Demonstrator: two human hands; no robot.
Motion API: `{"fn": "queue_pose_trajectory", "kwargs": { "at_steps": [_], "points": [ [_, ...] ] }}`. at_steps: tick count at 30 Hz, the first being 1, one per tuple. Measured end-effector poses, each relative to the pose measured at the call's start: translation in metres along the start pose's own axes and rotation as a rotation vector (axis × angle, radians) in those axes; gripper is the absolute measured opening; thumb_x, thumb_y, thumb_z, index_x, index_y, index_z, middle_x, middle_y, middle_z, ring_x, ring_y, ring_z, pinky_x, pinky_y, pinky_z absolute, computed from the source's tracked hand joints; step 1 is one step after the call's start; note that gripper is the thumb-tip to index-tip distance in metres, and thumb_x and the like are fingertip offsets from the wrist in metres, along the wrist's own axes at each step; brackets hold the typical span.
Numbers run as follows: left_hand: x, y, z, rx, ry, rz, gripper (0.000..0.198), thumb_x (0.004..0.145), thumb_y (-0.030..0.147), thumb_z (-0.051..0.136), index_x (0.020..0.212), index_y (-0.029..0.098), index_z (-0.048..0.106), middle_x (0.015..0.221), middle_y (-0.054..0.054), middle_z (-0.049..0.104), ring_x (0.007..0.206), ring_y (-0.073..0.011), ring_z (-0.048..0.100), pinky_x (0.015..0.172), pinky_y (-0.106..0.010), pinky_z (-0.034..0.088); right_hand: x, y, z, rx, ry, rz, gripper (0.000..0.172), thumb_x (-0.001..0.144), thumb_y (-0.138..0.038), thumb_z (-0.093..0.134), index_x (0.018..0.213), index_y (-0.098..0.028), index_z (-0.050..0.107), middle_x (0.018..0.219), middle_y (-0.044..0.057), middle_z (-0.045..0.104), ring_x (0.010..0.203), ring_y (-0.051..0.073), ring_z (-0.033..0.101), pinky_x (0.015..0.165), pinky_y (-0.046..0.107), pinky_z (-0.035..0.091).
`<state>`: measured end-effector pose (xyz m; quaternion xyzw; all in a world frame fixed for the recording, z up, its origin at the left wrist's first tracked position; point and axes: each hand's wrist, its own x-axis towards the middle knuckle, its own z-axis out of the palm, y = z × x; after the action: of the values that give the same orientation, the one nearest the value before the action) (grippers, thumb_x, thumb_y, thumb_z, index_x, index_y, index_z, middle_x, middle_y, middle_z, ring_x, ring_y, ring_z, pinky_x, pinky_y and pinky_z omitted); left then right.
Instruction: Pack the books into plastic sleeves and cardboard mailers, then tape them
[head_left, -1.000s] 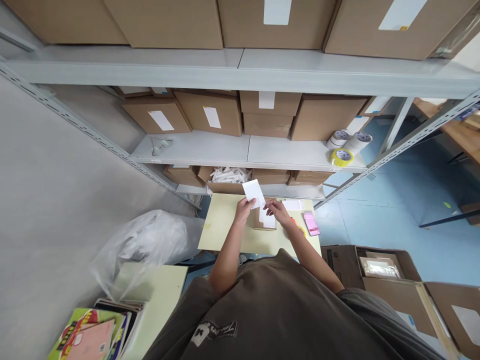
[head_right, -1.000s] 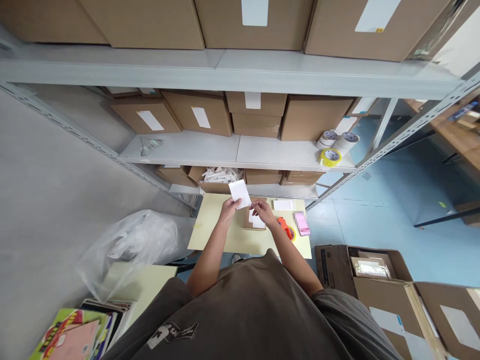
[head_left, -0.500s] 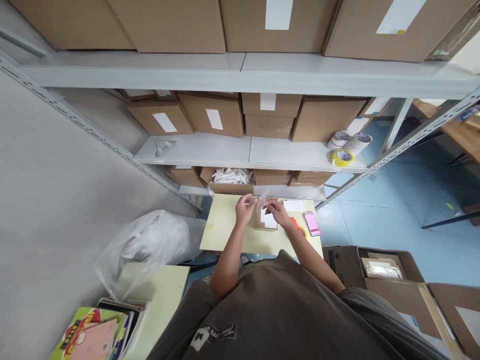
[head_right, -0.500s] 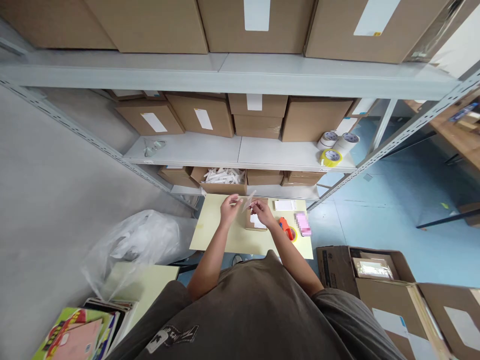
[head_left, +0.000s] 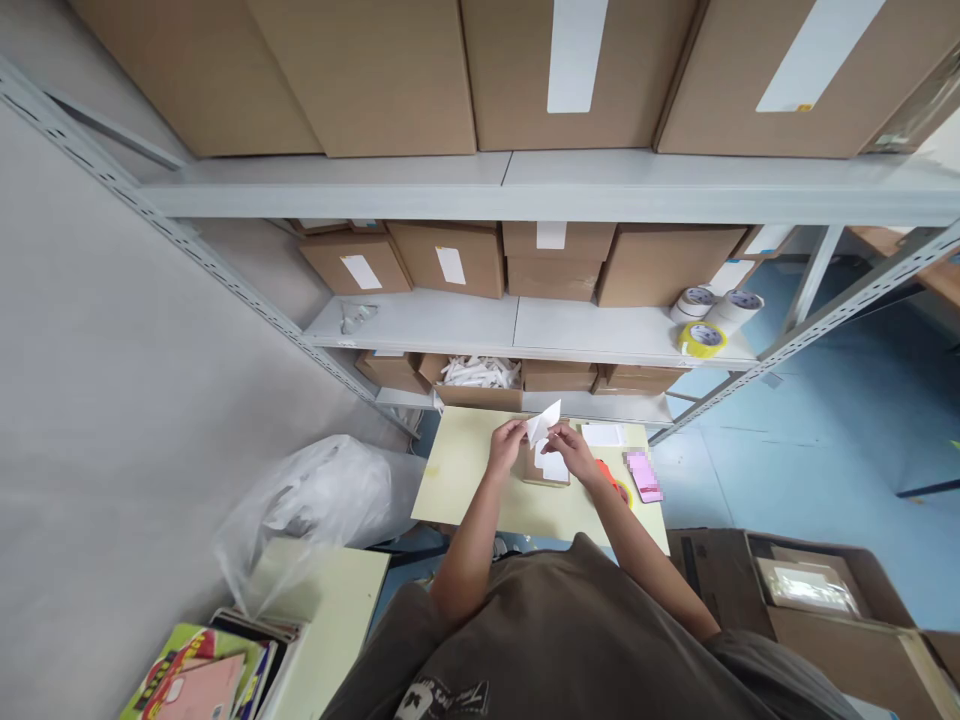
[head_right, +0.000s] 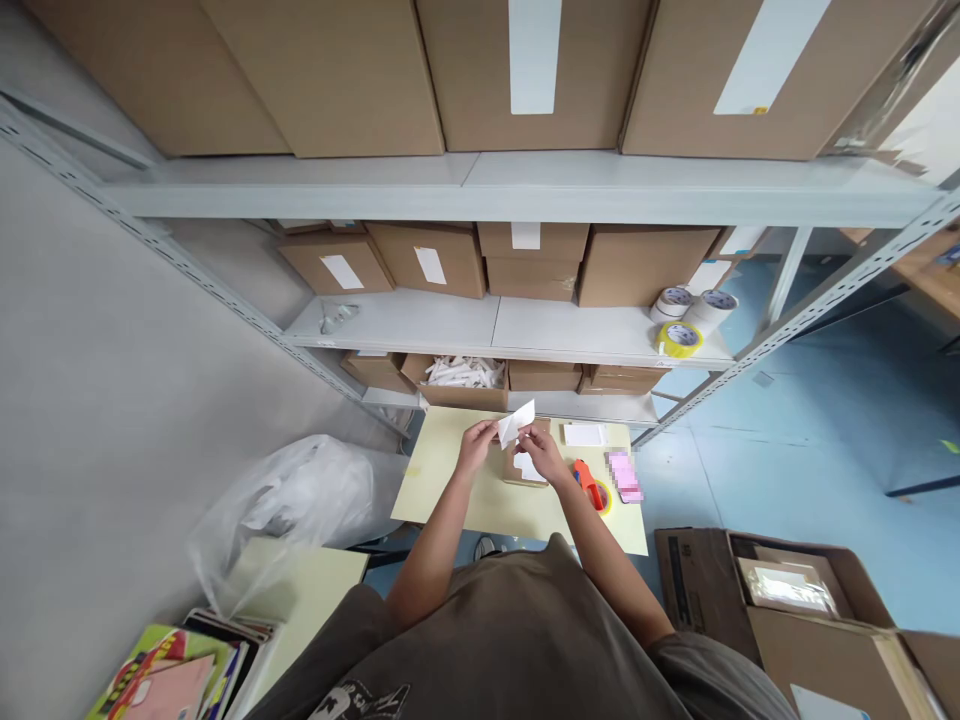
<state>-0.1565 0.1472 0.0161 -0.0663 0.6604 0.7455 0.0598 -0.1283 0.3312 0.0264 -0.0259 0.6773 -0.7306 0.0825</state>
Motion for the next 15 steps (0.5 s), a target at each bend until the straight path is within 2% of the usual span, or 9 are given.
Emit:
{"fn": "queue_pose_trajectory", "kwargs": {
  "at_steps": [3, 5, 9, 11, 15],
  "points": [
    [-0.002, 0.000, 0.006, -0.062, -0.061, -0.031, 0.077, 0.075, 0.090, 0.070, 0.091, 0.016, 0.079, 0.085, -0.013, 0.079, 0.084, -0.0297, 0.075, 0.078, -0.041, 0.060, -0.002, 0.000, -0.003, 0.046, 0.013, 0.017, 0.047, 0.088, -0.070, 0.077, 0.093, -0.024, 0.067, 0.091, 0.003, 0.070, 0.081, 0.024, 0.074, 0.087, 0.046, 0.060],
    [-0.006, 0.001, 0.011, -0.055, -0.100, -0.024, 0.080, 0.076, 0.092, 0.068, 0.094, 0.014, 0.080, 0.088, -0.015, 0.079, 0.087, -0.0308, 0.075, 0.081, -0.042, 0.059, -0.003, 0.000, -0.006, 0.061, 0.025, 0.023, 0.046, 0.086, -0.069, 0.079, 0.090, -0.025, 0.066, 0.091, 0.003, 0.070, 0.082, 0.025, 0.075, 0.087, 0.046, 0.060],
    [-0.012, 0.001, 0.021, 0.075, -0.121, 0.066, 0.061, 0.076, 0.075, 0.082, 0.091, 0.015, 0.081, 0.086, -0.008, 0.078, 0.082, -0.0240, 0.070, 0.079, -0.034, 0.055, -0.008, -0.001, -0.016, 0.052, 0.037, 0.029, 0.044, 0.083, -0.066, 0.081, 0.085, -0.025, 0.065, 0.088, 0.003, 0.070, 0.081, 0.025, 0.074, 0.086, 0.045, 0.060],
    [-0.016, -0.001, 0.028, 0.144, -0.101, 0.087, 0.054, 0.079, 0.069, 0.082, 0.081, 0.015, 0.079, 0.076, -0.004, 0.073, 0.075, -0.0206, 0.064, 0.073, -0.031, 0.052, -0.012, -0.002, -0.019, 0.053, 0.065, 0.032, 0.045, 0.082, -0.066, 0.082, 0.085, -0.025, 0.066, 0.086, 0.003, 0.069, 0.079, 0.024, 0.072, 0.084, 0.044, 0.060],
    [-0.021, -0.008, 0.045, 0.219, -0.076, 0.083, 0.051, 0.081, 0.063, 0.082, 0.064, 0.017, 0.071, 0.063, 0.001, 0.059, 0.068, -0.0164, 0.056, 0.065, -0.027, 0.046, -0.018, -0.001, -0.022, 0.059, 0.146, 0.031, 0.046, 0.078, -0.065, 0.087, 0.087, -0.025, 0.068, 0.083, 0.003, 0.069, 0.080, 0.024, 0.067, 0.080, 0.040, 0.057]
  ]
}}
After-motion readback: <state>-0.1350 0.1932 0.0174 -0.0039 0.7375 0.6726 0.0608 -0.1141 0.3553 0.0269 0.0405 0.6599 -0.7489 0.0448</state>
